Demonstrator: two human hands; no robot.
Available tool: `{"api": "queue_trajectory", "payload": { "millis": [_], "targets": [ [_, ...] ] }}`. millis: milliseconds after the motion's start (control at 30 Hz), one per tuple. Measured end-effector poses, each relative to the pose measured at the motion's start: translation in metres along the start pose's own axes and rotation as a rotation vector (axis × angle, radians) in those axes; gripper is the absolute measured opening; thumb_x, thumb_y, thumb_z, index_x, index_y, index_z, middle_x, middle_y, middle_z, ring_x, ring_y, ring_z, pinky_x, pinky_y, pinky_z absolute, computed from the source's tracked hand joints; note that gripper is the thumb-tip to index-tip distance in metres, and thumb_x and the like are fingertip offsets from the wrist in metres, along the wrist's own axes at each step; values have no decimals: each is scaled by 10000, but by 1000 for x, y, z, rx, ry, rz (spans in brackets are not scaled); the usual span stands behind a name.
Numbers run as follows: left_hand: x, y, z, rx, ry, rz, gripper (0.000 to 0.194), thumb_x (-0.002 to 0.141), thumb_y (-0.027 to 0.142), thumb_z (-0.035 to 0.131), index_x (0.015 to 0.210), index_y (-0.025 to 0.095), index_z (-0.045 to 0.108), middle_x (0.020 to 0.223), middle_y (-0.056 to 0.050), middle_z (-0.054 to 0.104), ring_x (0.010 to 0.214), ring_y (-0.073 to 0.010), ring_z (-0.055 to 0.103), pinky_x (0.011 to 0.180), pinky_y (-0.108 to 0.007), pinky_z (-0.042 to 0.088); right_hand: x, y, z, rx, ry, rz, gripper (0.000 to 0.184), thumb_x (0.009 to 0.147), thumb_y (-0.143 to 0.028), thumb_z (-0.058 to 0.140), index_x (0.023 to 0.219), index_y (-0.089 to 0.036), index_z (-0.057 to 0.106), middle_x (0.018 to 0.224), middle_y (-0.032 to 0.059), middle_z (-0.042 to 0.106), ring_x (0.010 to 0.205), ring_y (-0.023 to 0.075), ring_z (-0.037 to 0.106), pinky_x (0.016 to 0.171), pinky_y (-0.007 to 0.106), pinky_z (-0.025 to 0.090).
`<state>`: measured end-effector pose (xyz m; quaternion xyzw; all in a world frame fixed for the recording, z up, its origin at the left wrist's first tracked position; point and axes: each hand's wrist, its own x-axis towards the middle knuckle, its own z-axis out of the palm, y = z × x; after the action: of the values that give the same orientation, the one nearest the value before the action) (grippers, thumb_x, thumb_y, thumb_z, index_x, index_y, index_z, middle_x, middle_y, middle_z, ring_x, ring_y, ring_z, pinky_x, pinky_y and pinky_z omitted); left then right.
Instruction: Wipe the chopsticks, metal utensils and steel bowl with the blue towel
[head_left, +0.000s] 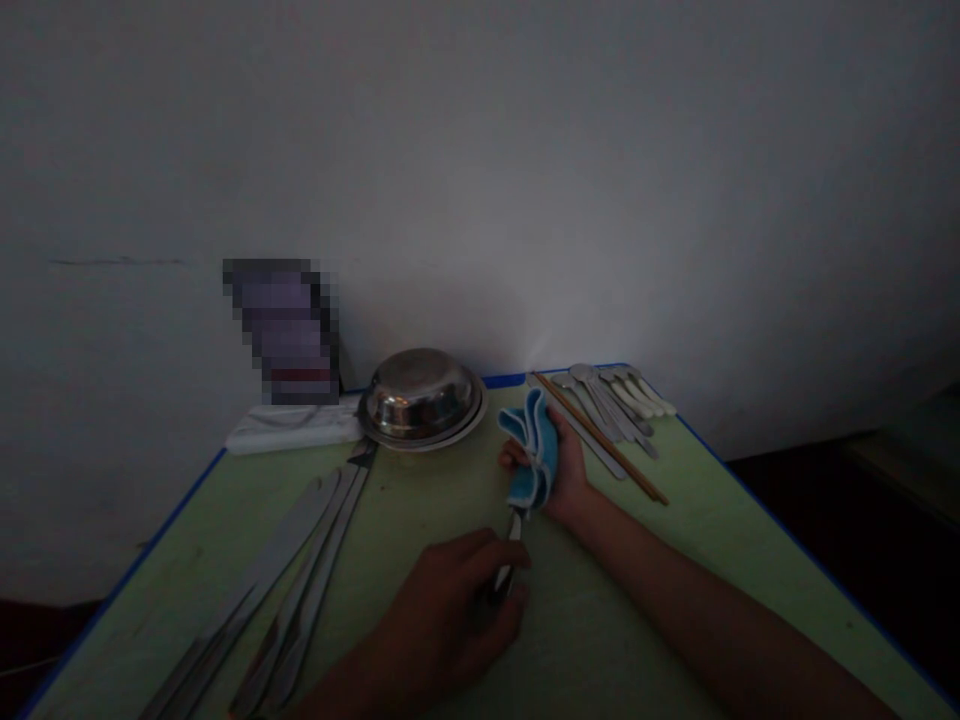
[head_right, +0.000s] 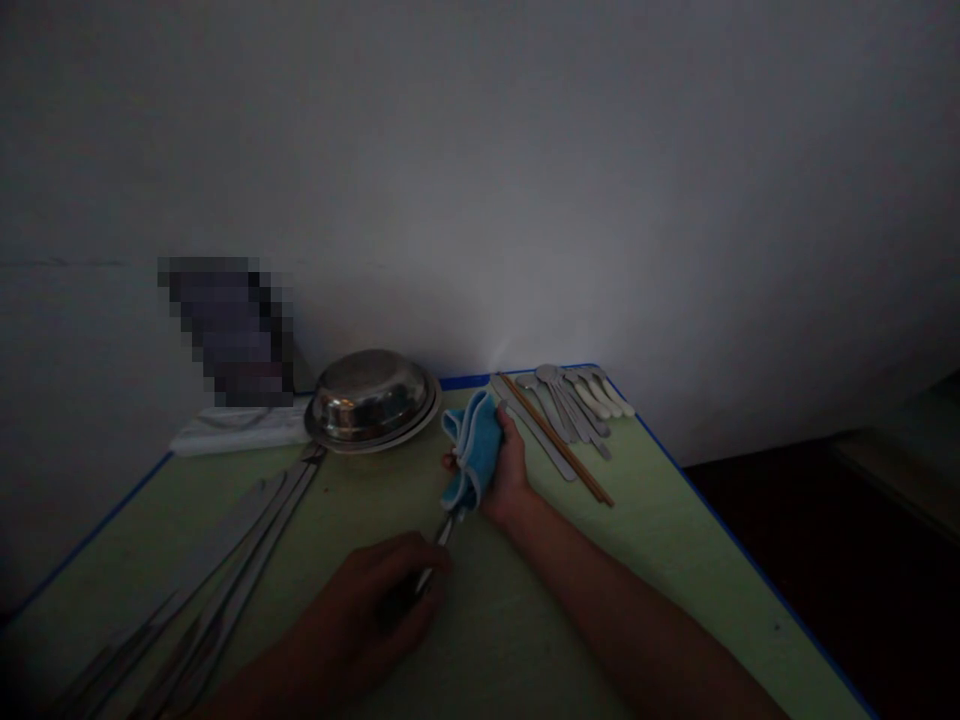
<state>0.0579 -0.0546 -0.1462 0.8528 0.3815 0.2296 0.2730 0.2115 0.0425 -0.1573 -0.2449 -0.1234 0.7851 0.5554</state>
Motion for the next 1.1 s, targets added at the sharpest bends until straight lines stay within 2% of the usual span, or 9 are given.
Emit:
{"api": "queue_trajectory", "payload": {
  "millis": [100,200,333,400,600,700,867,967,1100],
  "targets": [
    [-1,1,-1,-27,-15,36,133,825,228,497,949,228,545,733,-2,565,642,-145,537,603,-256,375,2,0,-1,-21,-10,26,509,841,-557,277,597,-192,535,444,-22,512,364,95,427,489,259,456],
    [-1,0,-3,-144,41,-25,74,845,233,466,892,216,520,722,8,543,639,-139,517,607,-250,380,4,2,-2,-53,-22,64,521,827,-595,291,617,-192,545,422,-27,500,392,110,468,506,261,470],
    [3,-2,-3,-340,226,-229,172,923,267,315,808,219,433,663,36,451,589,-130,440,551,-230,364,4,6,2,-102,66,75,327,852,-435,422,828,-157,592,578,4,630,510,135,579,591,270,497],
    [5,-1,-4,-351,248,-285,170,928,276,311,817,221,428,669,37,448,590,-133,429,549,-232,354,3,7,4,-124,97,71,269,854,-367,451,912,-142,588,643,14,663,554,142,607,644,284,504],
    [0,4,-9,-388,67,-182,146,906,280,385,898,220,518,801,4,526,749,-161,497,695,-263,364,1,4,7,-87,131,88,381,880,-426,344,843,-150,603,586,14,660,554,159,617,664,313,516],
    [0,-2,-6,-596,94,-214,209,915,282,364,962,235,562,840,-4,546,810,-167,497,738,-271,353,1,1,6,-68,133,90,406,878,-432,334,792,-142,605,554,24,649,493,152,591,624,298,513],
    [10,-14,2,-1048,93,-230,254,896,313,381,990,214,596,719,-4,549,654,-142,472,602,-249,357,2,0,1,-34,45,70,408,831,-492,374,785,-159,605,533,15,612,470,151,553,552,293,494],
    [12,-12,-3,-1008,-2,-279,181,865,302,479,924,197,616,681,12,527,639,-125,460,595,-232,345,4,1,-2,-23,-46,37,380,816,-493,403,756,-172,596,502,-10,560,433,123,504,542,271,484],
    [11,-5,-12,-853,-72,-292,164,854,306,500,886,185,606,650,36,490,633,-114,455,604,-224,344,2,1,-1,-54,-31,48,401,813,-522,387,723,-178,571,492,-9,536,450,132,509,529,277,482]
  ]
}}
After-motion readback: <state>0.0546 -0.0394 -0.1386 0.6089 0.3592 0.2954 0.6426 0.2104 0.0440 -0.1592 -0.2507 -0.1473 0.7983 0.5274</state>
